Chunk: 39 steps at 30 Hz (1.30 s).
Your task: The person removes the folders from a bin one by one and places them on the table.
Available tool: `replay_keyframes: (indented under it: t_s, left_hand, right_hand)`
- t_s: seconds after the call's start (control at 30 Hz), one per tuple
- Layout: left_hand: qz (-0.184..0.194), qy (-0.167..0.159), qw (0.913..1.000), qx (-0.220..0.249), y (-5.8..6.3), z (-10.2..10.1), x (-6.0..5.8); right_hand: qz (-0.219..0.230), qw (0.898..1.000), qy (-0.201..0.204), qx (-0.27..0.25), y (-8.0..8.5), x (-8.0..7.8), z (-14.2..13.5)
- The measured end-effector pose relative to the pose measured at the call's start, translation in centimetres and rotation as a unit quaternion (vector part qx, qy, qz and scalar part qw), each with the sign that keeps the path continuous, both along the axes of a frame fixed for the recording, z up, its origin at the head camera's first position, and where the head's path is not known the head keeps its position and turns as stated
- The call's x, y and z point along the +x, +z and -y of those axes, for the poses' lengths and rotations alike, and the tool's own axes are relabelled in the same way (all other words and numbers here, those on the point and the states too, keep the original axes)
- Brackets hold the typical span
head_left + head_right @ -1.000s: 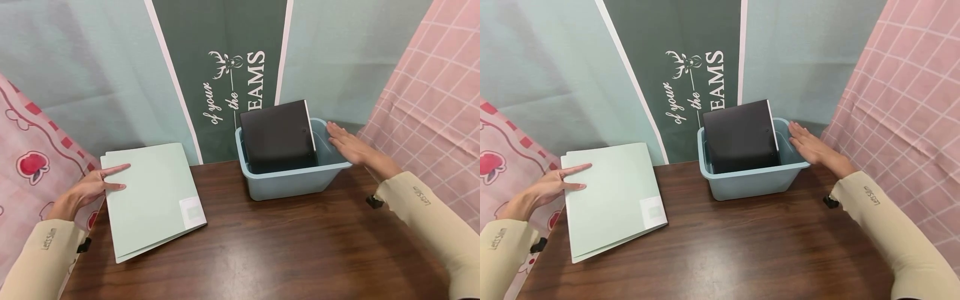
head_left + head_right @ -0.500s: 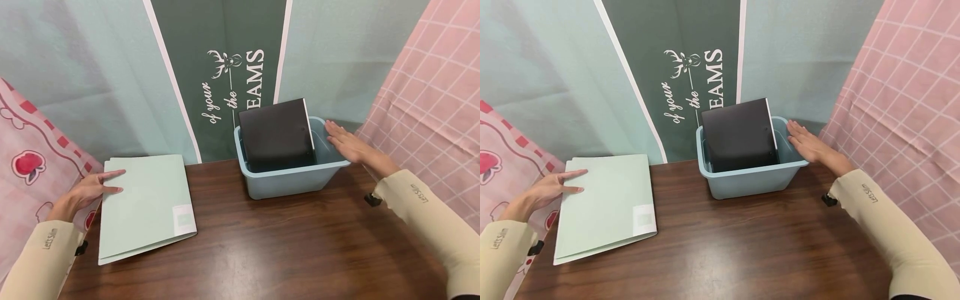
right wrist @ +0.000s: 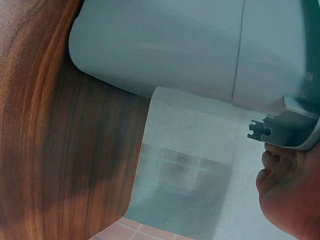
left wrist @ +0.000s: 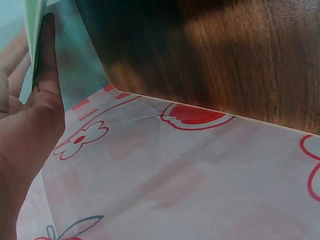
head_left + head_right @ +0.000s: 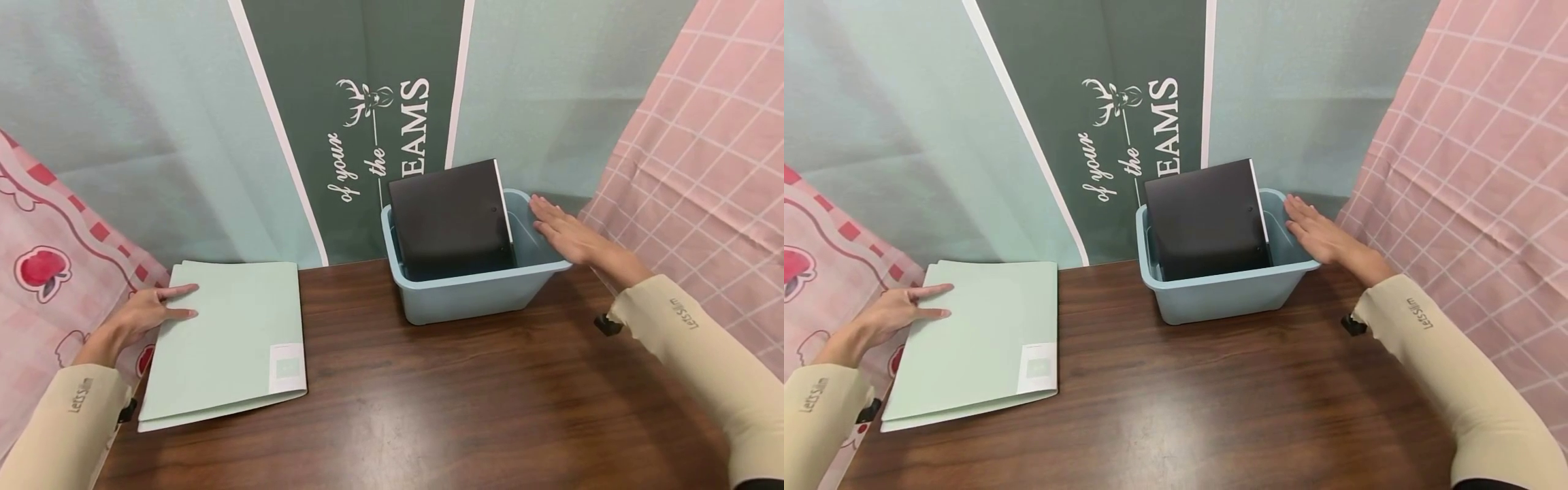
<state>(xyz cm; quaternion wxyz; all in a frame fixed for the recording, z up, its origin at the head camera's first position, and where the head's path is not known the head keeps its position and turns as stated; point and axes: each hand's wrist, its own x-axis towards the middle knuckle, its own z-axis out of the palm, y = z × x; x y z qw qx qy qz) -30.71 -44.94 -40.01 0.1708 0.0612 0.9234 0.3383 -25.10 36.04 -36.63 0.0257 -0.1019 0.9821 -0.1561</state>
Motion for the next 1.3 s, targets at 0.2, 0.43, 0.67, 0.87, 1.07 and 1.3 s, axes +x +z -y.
replay_keyframes:
  t_s: [0.2,0.43,0.67,0.87,1.07,1.3]
  left_hand:
    - [-0.019,-0.028,0.9977,-0.059,0.4,0.0,-0.9]
    - [-0.016,-0.034,0.9962,-0.079,0.5,0.3,-1.6]
    - [-0.024,-0.031,0.9961,-0.079,0.5,0.8,-1.9]
    - [-0.055,-0.031,0.9936,-0.094,-0.2,1.3,-2.0]
    - [-0.068,-0.031,0.9925,-0.097,-1.0,1.8,-2.3]
    - [-0.049,-0.020,0.9932,-0.103,-2.0,2.4,-2.0]
  right_hand:
    - [0.004,1.000,-0.004,-0.002,0.2,0.1,0.3]
    - [-0.001,1.000,-0.006,-0.007,0.2,0.2,0.3]
    - [0.004,1.000,-0.009,-0.005,0.2,0.2,0.3]
    - [0.000,1.000,-0.005,-0.005,0.2,0.0,0.2]
    - [0.006,1.000,-0.006,-0.003,0.1,-0.2,0.2]
    - [0.001,1.000,0.001,0.002,0.1,-0.2,0.0]
